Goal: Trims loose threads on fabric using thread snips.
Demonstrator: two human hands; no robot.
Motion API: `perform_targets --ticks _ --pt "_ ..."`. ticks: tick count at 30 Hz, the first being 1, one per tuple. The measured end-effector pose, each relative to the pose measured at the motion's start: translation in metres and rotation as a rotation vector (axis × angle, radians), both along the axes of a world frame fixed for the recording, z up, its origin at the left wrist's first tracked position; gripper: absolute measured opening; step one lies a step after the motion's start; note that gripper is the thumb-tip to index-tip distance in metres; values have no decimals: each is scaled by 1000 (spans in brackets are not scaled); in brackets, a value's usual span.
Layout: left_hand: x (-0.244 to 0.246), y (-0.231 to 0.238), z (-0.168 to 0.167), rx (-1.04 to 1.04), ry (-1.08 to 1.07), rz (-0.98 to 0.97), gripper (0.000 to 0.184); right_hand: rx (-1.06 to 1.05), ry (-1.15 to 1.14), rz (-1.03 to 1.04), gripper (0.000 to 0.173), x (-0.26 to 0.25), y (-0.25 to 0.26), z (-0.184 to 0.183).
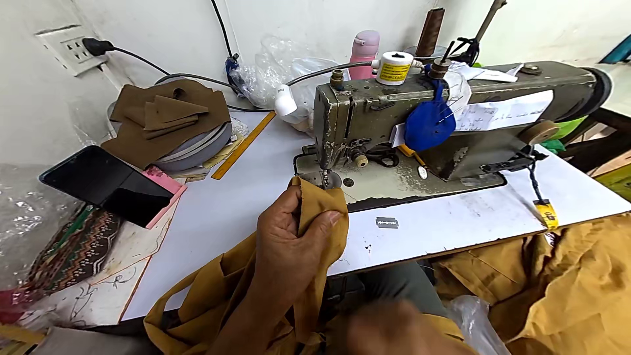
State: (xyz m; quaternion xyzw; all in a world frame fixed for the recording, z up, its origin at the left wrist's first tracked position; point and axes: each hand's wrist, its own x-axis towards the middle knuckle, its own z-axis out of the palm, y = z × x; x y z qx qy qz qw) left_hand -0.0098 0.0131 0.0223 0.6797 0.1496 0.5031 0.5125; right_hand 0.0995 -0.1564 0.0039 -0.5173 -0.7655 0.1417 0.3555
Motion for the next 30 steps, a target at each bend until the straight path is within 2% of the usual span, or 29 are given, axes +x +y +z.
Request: perform_targets --ticks 3,6,22,24,27,28,30 --pt "-2 -2 2 -2 -20 -15 24 257 35 -266 35 31 28 -7" --pt "-2 -2 2 -13 -24 -17 24 298 33 -341 34 39 37 -12" --pt "-1 -6 0 43 -1 -3 21 301 -88 -313 37 42 36 -9" --pt "-1 -6 -1 45 -6 5 20 246 -77 -216 38 39 29 -7" --pt "1 -2 -2 35 -12 43 21 14 -28 78 38 14 7 4" --pt "1 -1 -2 27 -17 39 22 -24 -7 119 38 8 4 5" --pt "0 -1 -1 15 -32 16 24 46 18 -14 36 10 7 3"
